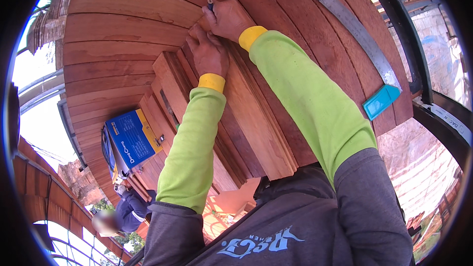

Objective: The person places wooden planks onto a curved wooden surface, aligning them with existing boards. They use a pencil to mark the planks and a hammer to secure them in place. The person repeats this process for multiple planks, occasionally adjusting their position.

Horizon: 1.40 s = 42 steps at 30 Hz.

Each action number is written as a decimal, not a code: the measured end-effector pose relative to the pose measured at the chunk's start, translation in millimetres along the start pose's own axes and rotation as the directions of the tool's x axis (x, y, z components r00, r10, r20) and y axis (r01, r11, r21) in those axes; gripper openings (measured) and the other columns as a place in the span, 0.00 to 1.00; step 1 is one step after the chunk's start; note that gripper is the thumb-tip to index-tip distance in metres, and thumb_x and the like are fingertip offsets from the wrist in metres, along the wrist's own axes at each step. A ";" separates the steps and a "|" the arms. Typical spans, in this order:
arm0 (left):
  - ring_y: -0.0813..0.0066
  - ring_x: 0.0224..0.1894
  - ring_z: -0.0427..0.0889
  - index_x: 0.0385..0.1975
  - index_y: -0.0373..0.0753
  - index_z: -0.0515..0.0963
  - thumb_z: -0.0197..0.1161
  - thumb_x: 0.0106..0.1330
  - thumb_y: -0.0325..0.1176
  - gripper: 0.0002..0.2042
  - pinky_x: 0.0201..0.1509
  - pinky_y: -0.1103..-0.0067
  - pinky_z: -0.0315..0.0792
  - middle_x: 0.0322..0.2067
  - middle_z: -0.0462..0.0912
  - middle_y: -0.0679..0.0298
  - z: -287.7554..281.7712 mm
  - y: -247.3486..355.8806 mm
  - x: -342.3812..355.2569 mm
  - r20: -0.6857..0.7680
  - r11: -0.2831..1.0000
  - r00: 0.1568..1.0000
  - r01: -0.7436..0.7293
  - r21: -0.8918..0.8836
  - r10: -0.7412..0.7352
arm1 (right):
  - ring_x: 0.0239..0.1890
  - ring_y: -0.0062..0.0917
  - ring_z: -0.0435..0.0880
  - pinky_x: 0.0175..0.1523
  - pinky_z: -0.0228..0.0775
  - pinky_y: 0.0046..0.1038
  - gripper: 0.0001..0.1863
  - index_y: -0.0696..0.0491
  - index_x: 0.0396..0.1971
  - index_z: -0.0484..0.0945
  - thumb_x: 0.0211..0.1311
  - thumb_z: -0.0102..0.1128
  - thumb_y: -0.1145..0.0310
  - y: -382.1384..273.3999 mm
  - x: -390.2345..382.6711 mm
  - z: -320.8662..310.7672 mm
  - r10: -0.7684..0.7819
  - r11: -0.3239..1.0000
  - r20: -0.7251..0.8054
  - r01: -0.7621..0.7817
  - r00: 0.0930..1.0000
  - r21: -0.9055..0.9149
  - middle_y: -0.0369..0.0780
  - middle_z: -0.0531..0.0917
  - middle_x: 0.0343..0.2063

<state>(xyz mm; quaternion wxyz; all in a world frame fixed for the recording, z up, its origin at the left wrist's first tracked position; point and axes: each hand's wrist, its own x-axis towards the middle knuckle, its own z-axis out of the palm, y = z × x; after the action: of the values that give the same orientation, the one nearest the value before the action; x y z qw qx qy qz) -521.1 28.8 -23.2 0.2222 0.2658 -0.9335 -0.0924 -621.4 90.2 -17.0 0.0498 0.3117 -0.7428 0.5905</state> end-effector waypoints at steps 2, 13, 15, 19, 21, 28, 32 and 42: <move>0.35 0.51 0.66 0.58 0.35 0.58 0.46 0.67 0.34 0.21 0.54 0.58 0.65 0.52 0.63 0.35 -0.4 -2.3 1.0 0.026 0.999 1.000 -0.011 -0.050 0.013 | 0.24 0.48 0.76 0.30 0.70 0.40 0.15 0.61 0.27 0.74 0.64 0.49 0.63 -1.8 5.2 -1.6 0.056 0.998 0.076 -0.055 0.996 -0.008 0.53 0.77 0.19; 0.35 0.54 0.63 0.56 0.35 0.58 0.45 0.68 0.35 0.19 0.56 0.58 0.62 0.53 0.60 0.34 -13.3 8.7 4.1 0.171 0.995 0.985 0.039 -0.093 -0.022 | 0.19 0.47 0.72 0.26 0.66 0.38 0.19 0.62 0.19 0.73 0.64 0.52 0.62 -7.0 -2.8 -10.4 0.096 0.995 0.070 -0.098 0.993 0.018 0.51 0.73 0.13; 0.35 0.60 0.59 0.61 0.37 0.54 0.43 0.69 0.39 0.23 0.60 0.59 0.61 0.57 0.55 0.30 -10.4 -0.8 6.5 0.241 0.997 0.969 0.062 -0.034 -0.052 | 0.18 0.46 0.72 0.26 0.66 0.37 0.18 0.61 0.20 0.73 0.64 0.52 0.63 -19.1 -26.4 -22.2 0.121 0.992 0.112 -0.123 0.986 0.010 0.50 0.73 0.13; 0.34 0.58 0.61 0.60 0.35 0.54 0.41 0.70 0.40 0.22 0.60 0.59 0.62 0.57 0.55 0.28 -7.0 -5.4 5.7 0.169 0.999 0.986 0.011 -0.039 -0.005 | 0.16 0.39 0.72 0.24 0.65 0.32 0.11 0.60 0.23 0.73 0.63 0.53 0.69 -57.0 -106.2 -61.7 0.181 0.980 0.172 -0.192 0.968 0.053 0.47 0.71 0.13; 0.35 0.56 0.63 0.58 0.34 0.55 0.41 0.70 0.39 0.21 0.59 0.59 0.64 0.54 0.58 0.31 -9.9 2.8 5.9 0.204 1.000 0.979 0.016 -0.014 -0.013 | 0.17 0.43 0.75 0.24 0.66 0.37 0.08 0.58 0.23 0.71 0.59 0.57 0.72 -75.1 -152.7 -86.3 0.194 0.975 0.177 -0.211 0.965 0.077 0.49 0.73 0.14; 0.37 0.53 0.66 0.55 0.33 0.56 0.42 0.69 0.39 0.20 0.55 0.60 0.66 0.51 0.60 0.34 -12.4 10.2 4.5 0.237 0.998 0.970 0.064 0.002 -0.063 | 0.26 0.37 0.79 0.30 0.73 0.32 0.07 0.57 0.32 0.73 0.53 0.60 0.78 -150.9 -289.9 -167.4 0.322 0.945 0.317 -0.326 0.892 -0.043 0.43 0.77 0.26; 0.37 0.54 0.66 0.57 0.34 0.56 0.41 0.69 0.40 0.21 0.56 0.59 0.65 0.53 0.59 0.33 -12.8 6.7 1.7 0.197 0.999 0.980 0.042 -0.029 -0.035 | 0.24 0.33 0.79 0.30 0.72 0.28 0.03 0.59 0.30 0.75 0.56 0.57 0.77 -188.3 -345.2 -205.9 0.516 0.845 0.315 -0.534 0.797 -0.034 0.43 0.78 0.25; 0.44 0.54 0.69 0.57 0.32 0.57 0.63 0.51 0.60 0.42 0.56 0.60 0.66 0.49 0.69 0.41 -43.2 22.0 -4.5 0.158 0.985 0.973 0.162 0.054 -0.168 | 0.26 0.27 0.77 0.34 0.69 0.26 0.11 0.62 0.27 0.74 0.66 0.45 0.72 -193.7 -368.5 -233.7 0.540 0.838 -0.137 -0.546 0.830 -0.006 0.44 0.78 0.26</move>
<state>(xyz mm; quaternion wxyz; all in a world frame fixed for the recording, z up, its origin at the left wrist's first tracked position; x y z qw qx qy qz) -507.6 47.4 19.8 0.1315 0.3385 -0.9249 -0.1127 -293.9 430.3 53.6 -0.0649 0.0475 -0.8089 0.5824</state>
